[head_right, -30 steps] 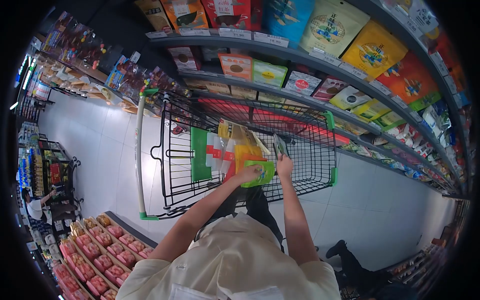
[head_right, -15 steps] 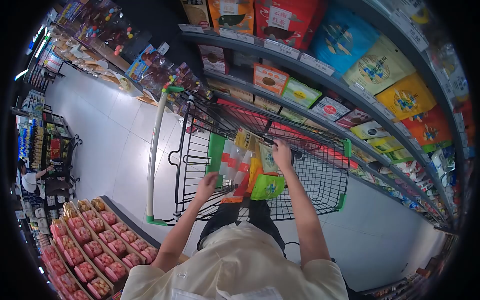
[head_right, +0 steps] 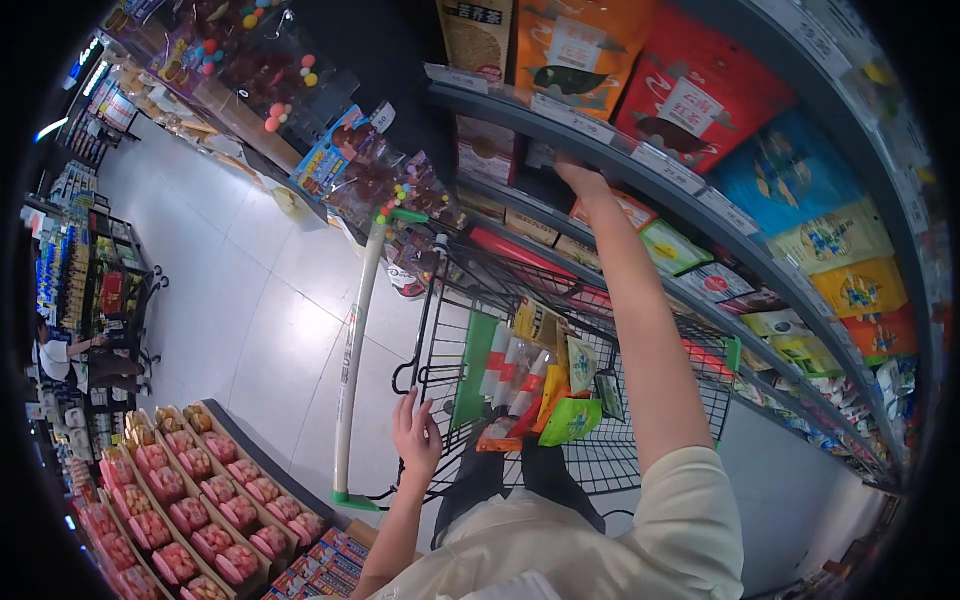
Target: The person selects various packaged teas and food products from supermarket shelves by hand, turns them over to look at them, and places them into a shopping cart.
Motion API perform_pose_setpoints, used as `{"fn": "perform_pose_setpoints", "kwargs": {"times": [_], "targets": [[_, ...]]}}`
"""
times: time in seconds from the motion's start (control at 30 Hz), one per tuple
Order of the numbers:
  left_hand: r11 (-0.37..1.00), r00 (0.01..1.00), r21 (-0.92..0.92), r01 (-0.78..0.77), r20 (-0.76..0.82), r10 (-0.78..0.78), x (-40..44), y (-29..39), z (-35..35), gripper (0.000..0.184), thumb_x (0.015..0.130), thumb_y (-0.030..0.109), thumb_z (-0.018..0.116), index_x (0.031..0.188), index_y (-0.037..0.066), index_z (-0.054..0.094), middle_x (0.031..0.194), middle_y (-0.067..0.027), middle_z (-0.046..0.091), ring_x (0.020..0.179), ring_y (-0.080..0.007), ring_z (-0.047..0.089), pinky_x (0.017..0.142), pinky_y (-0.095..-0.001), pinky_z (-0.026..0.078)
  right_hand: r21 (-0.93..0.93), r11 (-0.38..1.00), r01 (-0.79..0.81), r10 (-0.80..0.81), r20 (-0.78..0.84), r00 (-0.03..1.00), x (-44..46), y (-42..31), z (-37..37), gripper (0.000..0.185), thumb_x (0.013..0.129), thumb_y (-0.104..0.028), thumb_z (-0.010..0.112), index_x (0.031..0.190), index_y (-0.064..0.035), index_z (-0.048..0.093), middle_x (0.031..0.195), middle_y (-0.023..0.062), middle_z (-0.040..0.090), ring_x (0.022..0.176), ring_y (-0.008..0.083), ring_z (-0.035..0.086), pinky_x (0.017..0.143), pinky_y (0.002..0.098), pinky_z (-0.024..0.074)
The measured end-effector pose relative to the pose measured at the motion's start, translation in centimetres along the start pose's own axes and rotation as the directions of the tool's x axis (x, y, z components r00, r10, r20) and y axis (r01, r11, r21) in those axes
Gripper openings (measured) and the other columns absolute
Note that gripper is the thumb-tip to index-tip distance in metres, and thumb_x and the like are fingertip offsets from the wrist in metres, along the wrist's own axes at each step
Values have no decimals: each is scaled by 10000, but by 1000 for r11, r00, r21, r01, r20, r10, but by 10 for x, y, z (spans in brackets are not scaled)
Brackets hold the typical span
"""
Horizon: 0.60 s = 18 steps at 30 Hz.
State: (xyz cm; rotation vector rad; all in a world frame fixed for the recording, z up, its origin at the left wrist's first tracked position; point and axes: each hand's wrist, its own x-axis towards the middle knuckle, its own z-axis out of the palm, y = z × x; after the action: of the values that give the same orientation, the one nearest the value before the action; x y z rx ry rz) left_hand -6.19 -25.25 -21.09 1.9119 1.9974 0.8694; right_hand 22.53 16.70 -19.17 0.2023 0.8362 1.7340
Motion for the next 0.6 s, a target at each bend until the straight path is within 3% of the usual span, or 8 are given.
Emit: {"fn": "perform_pose_setpoints", "kwargs": {"times": [0.1,0.27,0.43,0.6], "targets": [[1000,1000,-2,21,6,-21,6,-1,-1,321,658,-68,513,948,53,581,1109,-147,540,1019,-369,486,842,-426,413,-219,966,-136,169,138,976,17,-12,6,343,872,-232,420,1147,-51,516,1164,147,515,1096,282,480,959,428,365],[998,999,36,50,14,-51,10,-2,4,273,622,-51,525,858,60,603,1037,-91,586,994,-365,501,846,-422,421,-340,919,-202,261,138,955,26,-16,16,338,877,-230,413,1145,-53,517,1162,147,516,1099,284,477,967,425,356],[998,999,35,44,11,-44,17,0,4,242,619,-47,528,821,63,604,972,-70,609,982,-364,511,866,-418,421,-337,914,-225,261,67,963,20,-16,18,334,882,-228,405,1144,-54,518,1160,148,517,1102,286,475,975,422,347],[999,1000,29,17,0,-17,20,0,4,230,625,-43,529,813,68,601,915,-58,613,970,-360,518,869,-419,421,-197,963,-183,189,12,982,3,-18,5,330,887,-225,398,1142,-56,518,1158,149,518,1105,288,472,983,419,338]]}}
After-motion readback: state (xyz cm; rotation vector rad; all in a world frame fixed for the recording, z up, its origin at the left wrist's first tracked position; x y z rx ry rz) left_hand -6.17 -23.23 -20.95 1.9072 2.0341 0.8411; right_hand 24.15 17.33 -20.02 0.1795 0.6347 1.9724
